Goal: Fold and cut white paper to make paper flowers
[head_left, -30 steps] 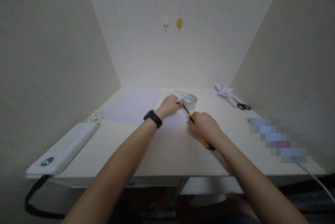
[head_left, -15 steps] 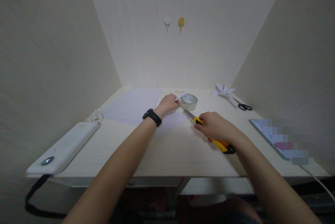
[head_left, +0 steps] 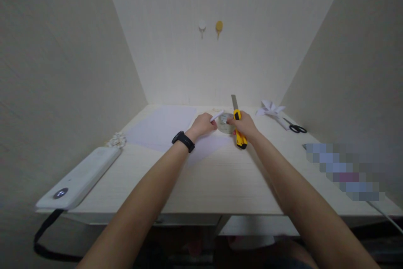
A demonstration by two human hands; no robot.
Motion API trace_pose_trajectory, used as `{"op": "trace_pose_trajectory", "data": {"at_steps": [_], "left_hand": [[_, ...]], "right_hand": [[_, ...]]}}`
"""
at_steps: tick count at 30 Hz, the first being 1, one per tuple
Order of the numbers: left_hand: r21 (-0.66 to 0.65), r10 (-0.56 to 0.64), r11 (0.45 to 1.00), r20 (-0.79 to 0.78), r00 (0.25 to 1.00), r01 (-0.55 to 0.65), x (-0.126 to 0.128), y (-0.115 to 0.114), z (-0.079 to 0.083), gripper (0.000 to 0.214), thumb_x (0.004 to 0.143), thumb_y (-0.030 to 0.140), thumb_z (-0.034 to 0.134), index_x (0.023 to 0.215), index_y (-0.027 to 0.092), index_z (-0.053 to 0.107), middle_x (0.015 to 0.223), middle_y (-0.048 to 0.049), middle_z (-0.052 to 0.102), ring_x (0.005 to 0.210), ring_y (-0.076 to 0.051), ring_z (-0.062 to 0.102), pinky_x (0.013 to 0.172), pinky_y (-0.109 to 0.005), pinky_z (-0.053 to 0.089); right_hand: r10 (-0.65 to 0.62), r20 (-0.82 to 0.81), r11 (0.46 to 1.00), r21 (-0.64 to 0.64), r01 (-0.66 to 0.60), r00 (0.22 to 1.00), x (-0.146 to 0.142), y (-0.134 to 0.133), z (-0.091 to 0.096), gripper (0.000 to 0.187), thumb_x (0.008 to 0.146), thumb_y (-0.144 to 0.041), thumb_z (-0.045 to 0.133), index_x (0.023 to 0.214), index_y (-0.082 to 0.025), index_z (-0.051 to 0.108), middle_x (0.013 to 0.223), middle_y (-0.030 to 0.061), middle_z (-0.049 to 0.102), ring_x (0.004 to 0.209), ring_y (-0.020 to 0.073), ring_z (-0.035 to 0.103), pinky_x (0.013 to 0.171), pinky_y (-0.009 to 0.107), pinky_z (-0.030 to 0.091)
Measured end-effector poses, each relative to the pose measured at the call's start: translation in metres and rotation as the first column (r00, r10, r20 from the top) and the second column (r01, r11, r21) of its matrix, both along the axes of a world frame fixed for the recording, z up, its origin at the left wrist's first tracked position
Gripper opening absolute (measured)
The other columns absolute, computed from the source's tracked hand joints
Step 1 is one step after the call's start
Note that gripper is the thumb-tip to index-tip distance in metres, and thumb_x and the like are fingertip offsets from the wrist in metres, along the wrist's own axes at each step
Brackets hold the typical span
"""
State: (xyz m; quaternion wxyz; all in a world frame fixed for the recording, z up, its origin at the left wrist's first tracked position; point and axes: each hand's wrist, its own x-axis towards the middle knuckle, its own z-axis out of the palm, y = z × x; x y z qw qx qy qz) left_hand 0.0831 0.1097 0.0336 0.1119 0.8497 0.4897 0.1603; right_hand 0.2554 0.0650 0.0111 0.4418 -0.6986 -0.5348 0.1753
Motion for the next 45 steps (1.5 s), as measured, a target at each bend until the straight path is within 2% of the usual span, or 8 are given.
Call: {"op": "trace_pose_trajectory", "data": {"at_steps": [7,15,20,24,28,32,39,45], "left_hand": [[-0.066,0.037,0.997,0.090,0.995,-0.031,-0.009,0.011,-0.004,0.013,0.074,0.021,0.069,0.083,0.012,0.073,0.084,-0.0116,0.073,0.079,-0.020,0.066,0.071,-0.029,0.046],[-0.147,0.106,0.987,0.281,0.954,-0.066,-0.017,0.028,-0.015,0.012,0.070,0.021,0.074,0.080,0.013,0.074,0.082,-0.0088,0.072,0.077,-0.019,0.063,0.070,-0.029,0.045],[-0.226,0.123,0.974,0.409,0.904,-0.030,-0.017,0.025,-0.013,0.010,0.069,0.017,0.075,0.077,0.011,0.072,0.076,-0.0072,0.068,0.068,-0.014,0.056,0.061,-0.027,0.039],[-0.343,0.141,0.937,0.555,0.820,0.071,-0.017,0.018,-0.008,0.013,0.070,0.020,0.074,0.080,0.012,0.072,0.071,-0.0034,0.063,0.059,-0.010,0.046,0.051,-0.025,0.029],[-0.372,0.118,0.913,0.632,0.766,0.166,-0.017,0.013,-0.004,0.015,0.068,0.022,0.079,0.079,0.014,0.070,0.065,0.0003,0.056,0.054,-0.008,0.039,0.047,-0.025,0.023],[-0.399,0.095,0.872,0.706,0.702,0.283,-0.017,0.012,0.000,0.015,0.071,0.019,0.080,0.079,0.013,0.069,0.062,0.0016,0.052,0.048,-0.005,0.033,0.043,-0.025,0.018],[-0.446,0.064,0.721,0.805,0.589,0.531,-0.015,0.006,0.006,0.016,0.072,0.017,0.082,0.081,0.013,0.069,0.070,-0.0010,0.057,0.045,-0.001,0.024,0.042,-0.024,0.011],[-0.431,0.015,0.760,0.761,0.649,0.487,-0.017,-0.017,0.021,0.017,0.071,0.021,0.081,0.082,0.013,0.070,0.065,0.0012,0.055,0.046,-0.003,0.028,0.043,-0.023,0.014]], "right_hand": [[-0.058,0.208,0.998,-0.026,0.065,0.976,0.008,-0.002,-0.001,0.025,0.079,-0.037,0.067,0.093,-0.018,0.060,0.088,0.0064,0.067,0.078,0.0191,0.063,0.068,0.027,0.047],[-0.004,0.012,0.999,0.039,0.004,1.000,0.018,-0.005,-0.004,0.027,0.081,-0.041,0.068,0.093,-0.019,0.058,0.082,0.0030,0.067,0.054,0.0126,0.058,0.052,0.024,0.045],[-0.116,-0.121,0.990,0.061,0.124,0.986,0.039,-0.016,0.008,0.048,0.094,-0.063,0.042,0.104,-0.017,0.055,0.085,0.0083,0.068,0.042,0.0130,0.058,0.044,0.026,0.044],[-0.270,0.143,0.952,-0.107,0.287,0.952,0.062,-0.017,0.003,0.058,0.098,-0.061,0.032,0.103,-0.011,0.061,0.091,0.0199,0.071,0.067,0.0236,0.071,0.059,0.031,0.051],[-0.241,0.498,0.897,-0.212,0.387,0.833,0.069,-0.015,-0.009,0.055,0.098,-0.053,0.037,0.103,-0.008,0.068,0.108,0.0269,0.070,0.106,0.0365,0.067,0.082,0.040,0.050],[-0.208,0.575,0.881,-0.240,0.407,0.791,0.064,-0.016,-0.014,0.057,0.096,-0.054,0.038,0.109,-0.009,0.070,0.110,0.0246,0.071,0.107,0.0371,0.067,0.083,0.042,0.049],[-0.171,0.634,0.865,-0.270,0.423,0.754,0.060,-0.020,-0.014,0.054,0.093,-0.051,0.047,0.111,-0.005,0.070,0.111,0.0276,0.069,0.105,0.0377,0.067,0.082,0.041,0.051],[-0.146,0.673,0.867,-0.266,0.421,0.725,0.058,-0.022,-0.015,0.051,0.092,-0.046,0.048,0.114,-0.003,0.067,0.111,0.0277,0.069,0.104,0.0369,0.067,0.081,0.041,0.051]]}}
